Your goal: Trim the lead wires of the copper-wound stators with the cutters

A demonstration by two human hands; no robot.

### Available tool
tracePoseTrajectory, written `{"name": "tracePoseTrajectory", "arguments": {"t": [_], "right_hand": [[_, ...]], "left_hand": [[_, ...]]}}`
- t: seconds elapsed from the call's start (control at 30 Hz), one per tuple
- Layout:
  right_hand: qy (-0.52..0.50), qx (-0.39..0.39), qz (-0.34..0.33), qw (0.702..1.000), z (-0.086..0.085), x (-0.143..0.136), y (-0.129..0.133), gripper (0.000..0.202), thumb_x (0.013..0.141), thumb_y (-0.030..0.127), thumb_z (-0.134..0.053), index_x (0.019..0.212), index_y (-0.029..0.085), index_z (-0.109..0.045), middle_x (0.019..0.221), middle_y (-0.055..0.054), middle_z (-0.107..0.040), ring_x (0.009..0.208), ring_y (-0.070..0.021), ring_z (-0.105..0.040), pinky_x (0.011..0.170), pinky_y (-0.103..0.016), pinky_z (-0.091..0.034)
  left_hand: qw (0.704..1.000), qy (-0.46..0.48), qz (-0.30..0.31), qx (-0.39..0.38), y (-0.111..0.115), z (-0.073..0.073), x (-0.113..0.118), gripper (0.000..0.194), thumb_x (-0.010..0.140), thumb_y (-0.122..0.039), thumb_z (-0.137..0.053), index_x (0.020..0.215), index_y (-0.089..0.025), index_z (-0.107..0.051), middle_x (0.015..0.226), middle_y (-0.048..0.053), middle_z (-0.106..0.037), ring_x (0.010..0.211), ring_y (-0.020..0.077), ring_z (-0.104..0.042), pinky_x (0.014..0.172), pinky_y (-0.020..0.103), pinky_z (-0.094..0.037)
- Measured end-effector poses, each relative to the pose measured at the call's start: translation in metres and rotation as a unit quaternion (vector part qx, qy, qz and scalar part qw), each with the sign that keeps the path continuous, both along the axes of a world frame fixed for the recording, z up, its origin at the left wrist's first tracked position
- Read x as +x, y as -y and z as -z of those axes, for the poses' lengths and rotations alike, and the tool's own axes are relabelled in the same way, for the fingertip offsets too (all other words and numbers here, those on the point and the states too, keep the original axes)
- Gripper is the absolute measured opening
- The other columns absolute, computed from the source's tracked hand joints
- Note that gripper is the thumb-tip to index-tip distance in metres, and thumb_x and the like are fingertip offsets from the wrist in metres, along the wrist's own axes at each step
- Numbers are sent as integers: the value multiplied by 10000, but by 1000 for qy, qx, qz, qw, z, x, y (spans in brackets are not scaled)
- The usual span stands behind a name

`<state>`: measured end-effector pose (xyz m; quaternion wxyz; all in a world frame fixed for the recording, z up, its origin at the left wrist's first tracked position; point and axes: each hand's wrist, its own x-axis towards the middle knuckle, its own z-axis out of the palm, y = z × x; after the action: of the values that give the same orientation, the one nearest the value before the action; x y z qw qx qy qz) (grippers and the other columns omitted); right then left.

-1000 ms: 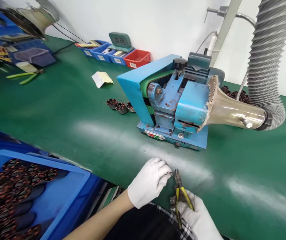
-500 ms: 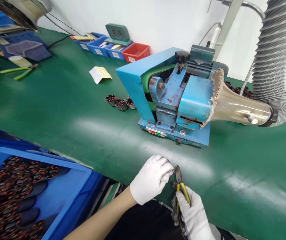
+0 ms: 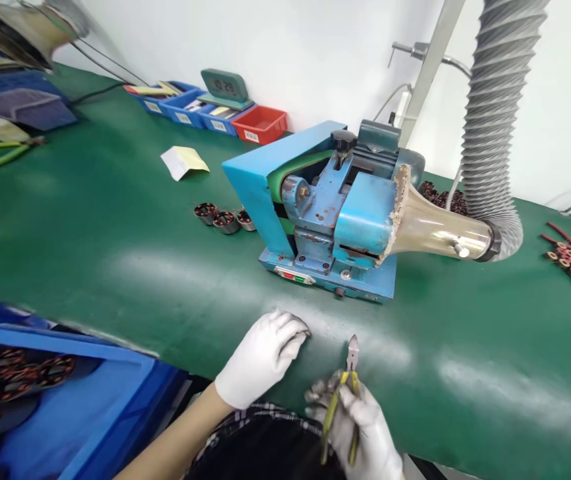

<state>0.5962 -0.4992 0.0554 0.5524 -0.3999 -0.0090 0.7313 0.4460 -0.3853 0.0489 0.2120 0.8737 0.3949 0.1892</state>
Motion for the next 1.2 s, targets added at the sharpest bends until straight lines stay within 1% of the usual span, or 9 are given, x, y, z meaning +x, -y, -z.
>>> {"name": "tracePoseTrajectory", "arguments": {"t": [0.13,0.23,0.33,0.5,0.7,0.83,0.93,1.1,1.2], "right_hand": [[22,45,57,997,13,14,-21,215,741,430,-629,940,355,-661,1114,-11,-637,1111,-233,-536,955,-488,-375],[168,95,149,970,23,82,-33,312,777,454,-572,1085,500,-554,1093,58,-644,1126,-177,-527,980,-477,-362],[466,91,179,862,26,181,-43,319,812,501,-461,1111,439,-551,1050,33,-651,1034,-178,-582,881,-453,-453],[636,16,217,740,1,291,-55,447,865,540,-391,1063,181,-568,1005,-68,-615,888,-182,-599,788,-397,-485],[803,-121,157,562,-9,287,-36,438,871,437,-424,1207,167,-500,935,-102,-591,725,-198,-568,678,-370,-453],[867,-126,53,480,3,283,-23,497,857,300,-362,1348,226,-394,1118,-129,-541,789,-216,-592,659,-328,-457],[890,-152,13,430,14,291,-15,515,839,214,-321,1348,205,-400,1198,-138,-502,890,-208,-597,714,-297,-469],[909,-242,-2,339,21,296,-15,543,856,434,-354,1256,95,-494,1150,-258,-503,879,-369,-582,718,-510,-445],[929,-203,-44,305,25,282,-41,434,864,430,-399,1117,143,-603,1147,-205,-540,944,-340,-563,831,-493,-404]], "left_hand": [[996,75,-41,14,-6,-11,-19,172,790,-264,-538,948,-197,-547,1140,88,-560,1057,247,-525,898,386,-435],[999,26,-19,7,-7,-19,-40,100,759,-297,-589,830,-228,-587,1116,60,-576,1000,254,-561,864,384,-453],[996,11,18,-83,-6,-22,-50,73,799,-277,-538,806,-240,-602,955,23,-598,825,186,-598,755,294,-488],[972,75,74,-208,15,-11,-7,74,728,-156,-555,744,-215,-597,895,11,-600,813,158,-595,755,249,-492],[965,121,109,-205,36,6,107,264,683,-188,-612,939,-255,-630,1131,43,-580,944,205,-610,833,286,-500],[978,78,103,-165,27,6,153,758,626,-316,-697,1317,-206,-408,1430,155,-297,1286,342,-335,1026,428,-355],[976,16,163,-140,19,8,145,717,592,-376,-732,1252,-252,-479,1466,108,-252,1342,359,-196,1070,480,-263],[973,1,226,-52,15,13,82,424,638,-316,-748,1026,-302,-577,1272,-11,-522,1260,285,-381,1053,405,-338],[975,39,213,40,14,17,40,340,739,-398,-681,1043,-308,-557,1149,-18,-601,1160,240,-493,985,330,-429]]}}
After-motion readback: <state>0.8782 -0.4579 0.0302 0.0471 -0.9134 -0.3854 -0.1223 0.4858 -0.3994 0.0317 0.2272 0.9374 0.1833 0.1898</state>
